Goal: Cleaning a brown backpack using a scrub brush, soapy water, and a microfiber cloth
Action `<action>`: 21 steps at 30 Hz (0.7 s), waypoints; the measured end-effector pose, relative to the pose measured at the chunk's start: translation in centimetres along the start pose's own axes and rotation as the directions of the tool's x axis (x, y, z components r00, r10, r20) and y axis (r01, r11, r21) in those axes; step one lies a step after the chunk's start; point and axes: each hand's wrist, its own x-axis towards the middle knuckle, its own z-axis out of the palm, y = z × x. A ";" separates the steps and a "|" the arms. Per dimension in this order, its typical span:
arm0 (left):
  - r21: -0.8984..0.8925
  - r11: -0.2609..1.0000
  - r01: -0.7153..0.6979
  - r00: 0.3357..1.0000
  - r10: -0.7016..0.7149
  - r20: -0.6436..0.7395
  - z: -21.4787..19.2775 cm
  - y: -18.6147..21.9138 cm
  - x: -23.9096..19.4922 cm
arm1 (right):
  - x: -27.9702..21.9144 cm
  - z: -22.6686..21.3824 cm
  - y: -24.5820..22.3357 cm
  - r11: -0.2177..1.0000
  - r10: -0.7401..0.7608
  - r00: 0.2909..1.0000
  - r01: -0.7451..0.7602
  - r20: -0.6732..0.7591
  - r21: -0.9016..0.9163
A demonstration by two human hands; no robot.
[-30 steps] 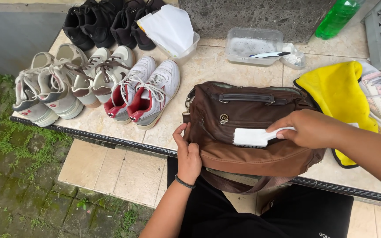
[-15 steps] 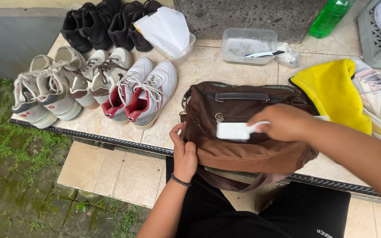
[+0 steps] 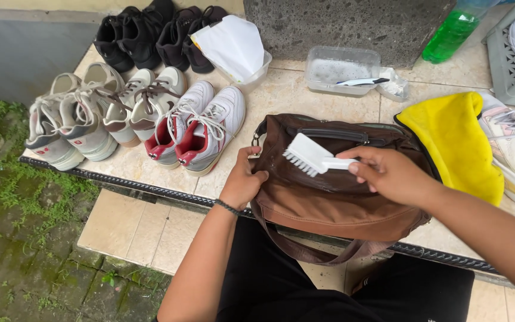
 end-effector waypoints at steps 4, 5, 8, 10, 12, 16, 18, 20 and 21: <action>-0.574 0.819 0.010 0.997 -0.049 -0.053 1.0 -3.8 0.9 | -0.1 2.3 -0.2 0.998 -0.034 0.999 0.034 0.014 -0.058; -0.681 0.732 0.018 0.999 -0.046 -0.023 1.2 -4.7 1.1 | -0.4 2.9 -0.5 0.984 0.002 1.000 0.000 0.012 -0.178; -0.802 0.598 0.013 1.000 0.001 0.017 3.1 -4.8 0.6 | 1.5 4.4 -1.1 0.985 -0.066 0.990 0.045 -0.122 -0.169; -0.802 0.597 -0.003 1.000 0.004 -0.001 2.7 -7.0 1.5 | 3.4 5.3 1.9 0.992 -0.024 0.994 0.010 -0.108 -0.128; -0.804 0.594 -0.025 1.000 0.008 -0.025 2.3 -8.2 2.2 | 3.6 4.6 2.0 0.996 0.013 0.996 -0.021 -0.089 -0.090; -0.830 0.557 -0.043 0.998 -0.007 -0.056 2.8 -8.6 1.5 | 1.4 1.7 1.6 0.959 0.123 0.991 -0.103 0.061 -0.265; -0.834 0.550 -0.052 0.998 0.003 -0.060 3.2 -8.4 1.7 | 1.9 1.4 2.6 0.944 0.153 0.985 -0.124 0.074 -0.307; -0.806 0.592 -0.015 1.000 0.022 -0.002 3.5 -8.6 2.1 | 2.8 2.1 3.2 0.968 0.059 0.996 -0.041 0.065 -0.246; -0.804 0.594 -0.015 1.000 0.023 -0.002 3.6 -8.0 1.8 | 3.4 2.7 3.5 0.969 0.058 0.996 -0.040 0.064 -0.244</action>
